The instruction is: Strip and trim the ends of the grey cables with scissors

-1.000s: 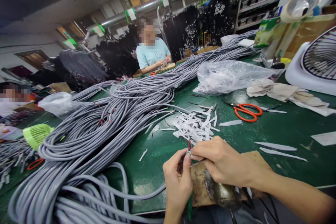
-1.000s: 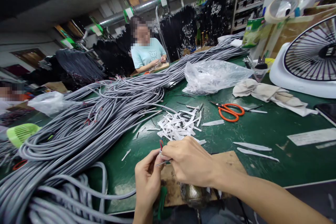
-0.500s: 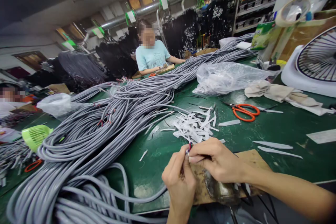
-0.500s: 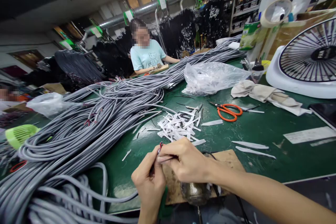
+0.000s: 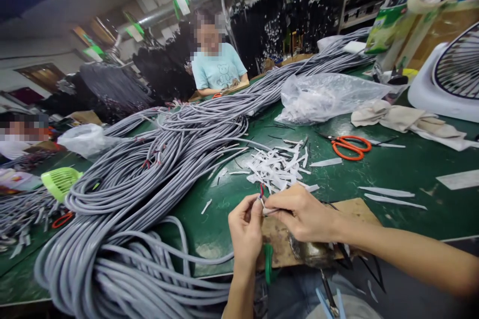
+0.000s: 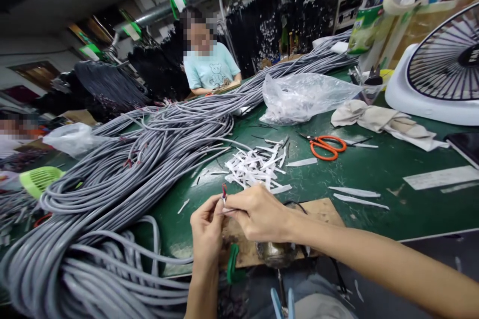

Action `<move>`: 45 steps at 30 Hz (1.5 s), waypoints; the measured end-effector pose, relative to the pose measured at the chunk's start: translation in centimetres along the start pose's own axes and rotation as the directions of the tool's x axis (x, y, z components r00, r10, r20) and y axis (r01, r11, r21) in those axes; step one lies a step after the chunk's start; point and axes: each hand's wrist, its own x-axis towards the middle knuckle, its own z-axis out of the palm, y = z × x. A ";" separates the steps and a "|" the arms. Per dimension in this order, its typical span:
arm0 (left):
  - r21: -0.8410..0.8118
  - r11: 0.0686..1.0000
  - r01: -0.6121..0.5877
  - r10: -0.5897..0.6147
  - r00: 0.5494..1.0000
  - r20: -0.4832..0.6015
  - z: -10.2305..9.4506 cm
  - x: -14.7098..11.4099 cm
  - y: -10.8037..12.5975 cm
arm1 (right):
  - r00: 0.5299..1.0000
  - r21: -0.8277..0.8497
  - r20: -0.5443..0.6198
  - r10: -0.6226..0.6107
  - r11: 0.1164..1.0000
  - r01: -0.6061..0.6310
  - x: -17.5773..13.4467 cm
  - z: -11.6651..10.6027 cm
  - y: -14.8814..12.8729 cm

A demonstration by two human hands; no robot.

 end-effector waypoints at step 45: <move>-0.462 0.848 0.258 -0.209 0.965 0.157 -0.7 0.6 0.1 | 0.894 -0.484 0.177 0.411 0.827 -0.284 0.5 -2.5 2.2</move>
